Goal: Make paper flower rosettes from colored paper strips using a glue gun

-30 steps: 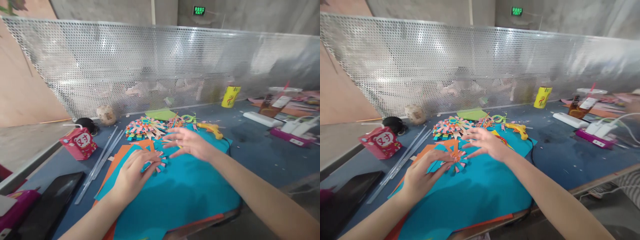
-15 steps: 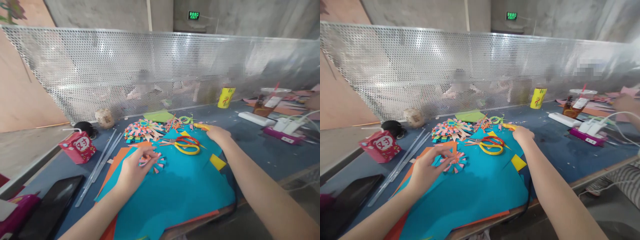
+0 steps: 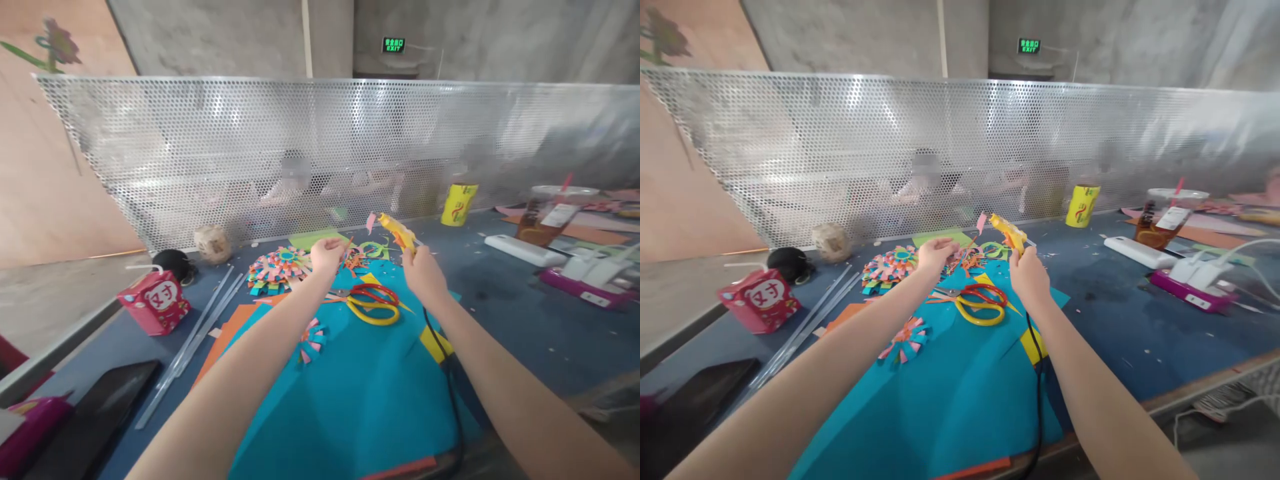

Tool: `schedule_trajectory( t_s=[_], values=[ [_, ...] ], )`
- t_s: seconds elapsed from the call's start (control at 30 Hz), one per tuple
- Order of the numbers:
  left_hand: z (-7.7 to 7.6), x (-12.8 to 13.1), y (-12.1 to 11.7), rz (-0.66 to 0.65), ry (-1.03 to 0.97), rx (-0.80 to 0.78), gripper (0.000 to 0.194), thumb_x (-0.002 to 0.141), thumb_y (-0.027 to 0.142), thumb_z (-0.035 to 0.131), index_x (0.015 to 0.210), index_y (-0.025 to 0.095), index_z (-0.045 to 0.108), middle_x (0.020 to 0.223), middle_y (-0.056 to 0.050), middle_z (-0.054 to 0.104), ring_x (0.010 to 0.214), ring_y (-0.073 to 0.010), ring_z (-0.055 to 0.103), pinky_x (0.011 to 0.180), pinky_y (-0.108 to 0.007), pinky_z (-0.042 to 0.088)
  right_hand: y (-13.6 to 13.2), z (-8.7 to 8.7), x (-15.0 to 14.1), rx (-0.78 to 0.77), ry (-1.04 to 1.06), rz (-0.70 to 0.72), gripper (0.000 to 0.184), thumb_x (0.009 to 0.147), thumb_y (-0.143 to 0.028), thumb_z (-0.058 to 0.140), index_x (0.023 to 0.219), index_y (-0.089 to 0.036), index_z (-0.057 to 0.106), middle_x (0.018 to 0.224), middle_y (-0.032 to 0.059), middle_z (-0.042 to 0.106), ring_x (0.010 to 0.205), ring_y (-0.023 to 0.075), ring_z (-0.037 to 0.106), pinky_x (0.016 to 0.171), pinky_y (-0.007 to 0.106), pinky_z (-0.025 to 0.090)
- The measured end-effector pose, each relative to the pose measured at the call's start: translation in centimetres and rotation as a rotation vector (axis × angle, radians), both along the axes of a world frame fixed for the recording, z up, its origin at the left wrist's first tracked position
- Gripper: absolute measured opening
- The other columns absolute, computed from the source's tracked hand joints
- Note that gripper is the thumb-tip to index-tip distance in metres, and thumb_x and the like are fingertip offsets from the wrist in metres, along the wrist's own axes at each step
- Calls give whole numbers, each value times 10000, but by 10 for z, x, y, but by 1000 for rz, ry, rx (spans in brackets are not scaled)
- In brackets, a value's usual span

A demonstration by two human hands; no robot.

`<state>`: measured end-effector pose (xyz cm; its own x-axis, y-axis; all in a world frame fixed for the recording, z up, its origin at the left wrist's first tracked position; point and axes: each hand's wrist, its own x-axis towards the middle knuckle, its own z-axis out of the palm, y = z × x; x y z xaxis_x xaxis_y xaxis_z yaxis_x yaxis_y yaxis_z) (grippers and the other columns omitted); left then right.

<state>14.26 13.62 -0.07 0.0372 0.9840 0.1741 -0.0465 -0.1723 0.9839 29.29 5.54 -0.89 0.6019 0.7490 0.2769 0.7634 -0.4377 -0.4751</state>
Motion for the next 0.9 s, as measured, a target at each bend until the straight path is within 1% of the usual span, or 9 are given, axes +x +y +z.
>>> schedule_trajectory(
  t_s=[0.2,0.33,0.43,0.5,0.6,0.67,0.73,0.8,0.9],
  values=[
    [8,31,33,-56,10,120,312,616,195,726,894,129,599,821,-78,700,764,-163,660,671,-245,508,8,-6,9,-1,21,-2,276,908,-318,277,998,-118,444,887,138,630,838,250,614,623,294,392],
    [6,46,51,-71,55,150,575,568,235,766,1077,115,526,1019,-138,667,870,-187,649,708,-253,503,12,-10,11,2,34,-3,283,910,-325,273,1001,-116,440,903,138,630,845,261,616,625,303,397],
    [3,56,60,-96,115,143,678,575,228,765,1173,111,467,1011,-141,674,844,-190,657,689,-258,505,14,-11,12,10,39,-8,272,907,-324,280,995,-120,438,897,135,629,836,261,620,627,305,402],
    [1,61,66,-105,167,145,670,612,237,742,1203,120,450,940,-110,700,807,-180,665,679,-253,503,16,-11,14,13,42,-13,262,905,-324,289,990,-125,437,887,130,629,824,257,623,627,304,404],
    [-2,65,76,-60,274,144,616,658,293,705,1203,134,467,923,-88,704,825,-180,659,682,-245,495,17,-9,16,17,51,-27,256,906,-326,291,993,-130,431,896,127,629,820,249,626,625,301,408],
    [-4,65,83,-27,376,128,523,657,333,702,1116,136,545,910,-88,701,835,-195,651,696,-258,491,17,-8,18,20,60,-43,259,911,-323,281,1002,-127,424,904,127,630,823,245,627,621,298,409],
    [-7,64,89,-24,493,119,365,693,361,672,978,140,612,893,-80,688,829,-195,638,727,-296,489,16,-7,19,23,72,-58,265,916,-315,267,1009,-120,420,905,127,633,828,244,628,617,296,411],
    [-9,65,91,-47,600,131,254,778,357,589,920,149,617,933,-64,655,848,-178,614,764,-336,486,16,-6,19,23,82,-66,269,918,-313,263,1006,-116,424,901,125,636,831,246,629,616,296,412],
    [-7,71,90,-80,715,163,236,844,329,504,993,164,583,1042,-56,594,926,-183,576,800,-370,477,16,-5,19,16,92,-70,271,915,-317,280,1000,-111,433,904,128,638,835,251,630,620,297,416]
  ],
)
